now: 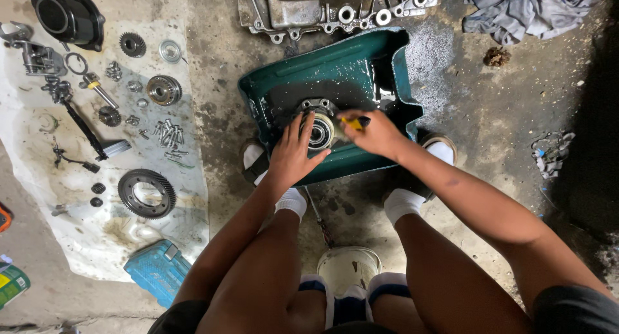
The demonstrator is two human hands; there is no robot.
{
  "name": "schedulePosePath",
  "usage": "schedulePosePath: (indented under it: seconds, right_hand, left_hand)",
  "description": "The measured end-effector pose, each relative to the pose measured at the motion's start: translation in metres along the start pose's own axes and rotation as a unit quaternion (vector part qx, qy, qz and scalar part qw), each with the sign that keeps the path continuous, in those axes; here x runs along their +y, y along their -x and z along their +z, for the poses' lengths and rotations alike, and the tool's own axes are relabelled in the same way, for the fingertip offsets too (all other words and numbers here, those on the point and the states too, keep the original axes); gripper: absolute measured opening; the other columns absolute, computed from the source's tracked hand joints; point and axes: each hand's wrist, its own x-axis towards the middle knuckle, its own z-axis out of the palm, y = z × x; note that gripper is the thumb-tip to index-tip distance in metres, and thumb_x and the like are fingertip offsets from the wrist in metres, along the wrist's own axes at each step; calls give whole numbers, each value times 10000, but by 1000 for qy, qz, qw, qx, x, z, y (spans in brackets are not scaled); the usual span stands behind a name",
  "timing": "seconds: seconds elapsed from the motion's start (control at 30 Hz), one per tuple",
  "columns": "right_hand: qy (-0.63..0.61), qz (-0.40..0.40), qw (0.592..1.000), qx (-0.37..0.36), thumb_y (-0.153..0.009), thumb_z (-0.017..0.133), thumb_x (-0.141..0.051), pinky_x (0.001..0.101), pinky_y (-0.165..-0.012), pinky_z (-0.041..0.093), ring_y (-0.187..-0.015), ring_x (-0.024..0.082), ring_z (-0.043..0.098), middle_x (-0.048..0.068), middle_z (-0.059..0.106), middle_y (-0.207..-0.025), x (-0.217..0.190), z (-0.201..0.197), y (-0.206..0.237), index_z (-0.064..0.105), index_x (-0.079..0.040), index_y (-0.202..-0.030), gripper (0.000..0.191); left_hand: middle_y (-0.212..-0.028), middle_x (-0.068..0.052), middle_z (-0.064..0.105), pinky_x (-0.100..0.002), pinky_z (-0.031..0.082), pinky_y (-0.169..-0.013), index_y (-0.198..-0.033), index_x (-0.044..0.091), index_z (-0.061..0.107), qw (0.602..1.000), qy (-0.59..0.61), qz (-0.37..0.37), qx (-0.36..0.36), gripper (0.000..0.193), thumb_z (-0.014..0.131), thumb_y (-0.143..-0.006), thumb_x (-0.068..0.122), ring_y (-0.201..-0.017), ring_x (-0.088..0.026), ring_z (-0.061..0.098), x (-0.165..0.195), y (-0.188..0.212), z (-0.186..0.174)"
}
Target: The person scrubs a circular metal mechanical part with a yellow-handled brush inside a green tray filled with liquid. The person holds the part with the left hand and scrubs with the right hand, occasionally rotating the part to clean different areas.
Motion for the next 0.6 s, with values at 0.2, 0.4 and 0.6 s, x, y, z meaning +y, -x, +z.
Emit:
schedulePosePath:
  seconds: [0.2, 0.4, 0.6]
  right_hand:
    - [95, -145, 980, 100, -978, 672, -111, 422, -952, 562, -1095, 377, 694, 204, 704, -1254, 5, -23, -24, 678, -62, -1331, 356]
    - [243, -122, 962, -37, -693, 738, -1, 416, -1035, 519, -1252, 387, 601, 201, 610, -1359, 29, 3, 5, 618, -96, -1341, 666]
    - [266, -129, 945, -141, -693, 769, 7, 421, -1025, 491, -1277, 374, 553, 182, 570, -1418, 41, 29, 40, 634, -147, -1366, 703]
  left_hand:
    - [-1343, -245, 512, -452, 594, -869, -1561, 54, 390, 999, -17, 17, 44, 873, 742, -908, 514, -1170, -444, 615, 7, -6, -4]
    - [-1022, -196, 601, -407, 588, -558, -1345, -21, 535, 991, -110, -74, -16, 1013, 727, -776, 795, -744, -311, 712, 9, -16, -6]
    - [-1001, -175, 617, -424, 594, -658, -1308, -15, 552, 989, -130, -38, 63, 985, 740, -747, 773, -874, -330, 686, -1, -8, -6]
